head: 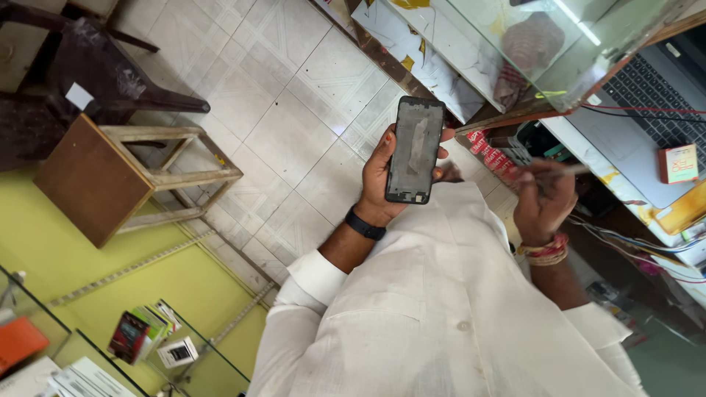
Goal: The person disassembles a smartphone, removes the battery, applies adhesive to the frame, and uses a metal tool to scrape residue from the interior. The person handles the phone, battery, adhesive bottle, and metal tool throughout the process.
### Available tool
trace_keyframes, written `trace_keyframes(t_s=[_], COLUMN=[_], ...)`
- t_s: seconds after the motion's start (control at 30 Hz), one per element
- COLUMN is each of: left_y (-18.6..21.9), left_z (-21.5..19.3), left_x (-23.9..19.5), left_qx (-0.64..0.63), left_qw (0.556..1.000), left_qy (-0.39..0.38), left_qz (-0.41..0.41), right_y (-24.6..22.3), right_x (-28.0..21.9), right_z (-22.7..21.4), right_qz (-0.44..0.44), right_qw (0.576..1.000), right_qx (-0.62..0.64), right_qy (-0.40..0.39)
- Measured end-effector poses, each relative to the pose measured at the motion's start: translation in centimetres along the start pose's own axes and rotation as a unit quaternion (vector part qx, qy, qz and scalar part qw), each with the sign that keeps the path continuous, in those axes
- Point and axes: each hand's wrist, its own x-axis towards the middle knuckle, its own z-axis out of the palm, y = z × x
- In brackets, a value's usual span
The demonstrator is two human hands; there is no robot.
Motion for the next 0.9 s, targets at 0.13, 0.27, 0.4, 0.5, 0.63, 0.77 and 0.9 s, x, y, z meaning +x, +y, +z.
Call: trace_keyframes(t_s=[0.13, 0.27, 0.4, 0.5, 0.63, 0.77, 0.9], left_y=[2.7, 6.0, 9.3, 11.6, 13.4, 14.6, 16.2], left_z=[-0.7, -1.2, -0.2, 0.6, 0.5, 0.1, -0.4], left_x=[2.1, 6.8, 11.1, 14.4, 18.6, 23.3, 27.8], left_qx=[-0.013, 0.050, 0.100, 0.100, 0.152, 0.256, 0.322], left_qw=[0.999, 0.995, 0.994, 0.993, 0.988, 0.965, 0.945], left_qy=[-0.047, -0.077, -0.038, -0.044, 0.018, 0.053, 0.045], left_qz=[-0.014, -0.023, -0.029, -0.039, -0.016, 0.010, -0.021], right_y=[-2.7, -3.2, -3.8, -4.4, -4.4, -3.7, -2.4], right_x=[6.3, 12.7, 19.4, 23.6, 28.1, 31.5, 33.7], right_z=[3.8, 8.3, 13.3, 15.6, 17.3, 18.1, 18.5], right_qz=[0.020, 0.029, 0.158, 0.257, 0.305, 0.237, 0.259], right_qw=[0.995, 0.979, 0.962, 0.920, 0.890, 0.922, 0.928], right_qx=[0.084, 0.181, 0.181, 0.254, 0.303, 0.289, 0.267], right_qy=[-0.058, -0.089, -0.127, -0.148, -0.152, -0.103, -0.026])
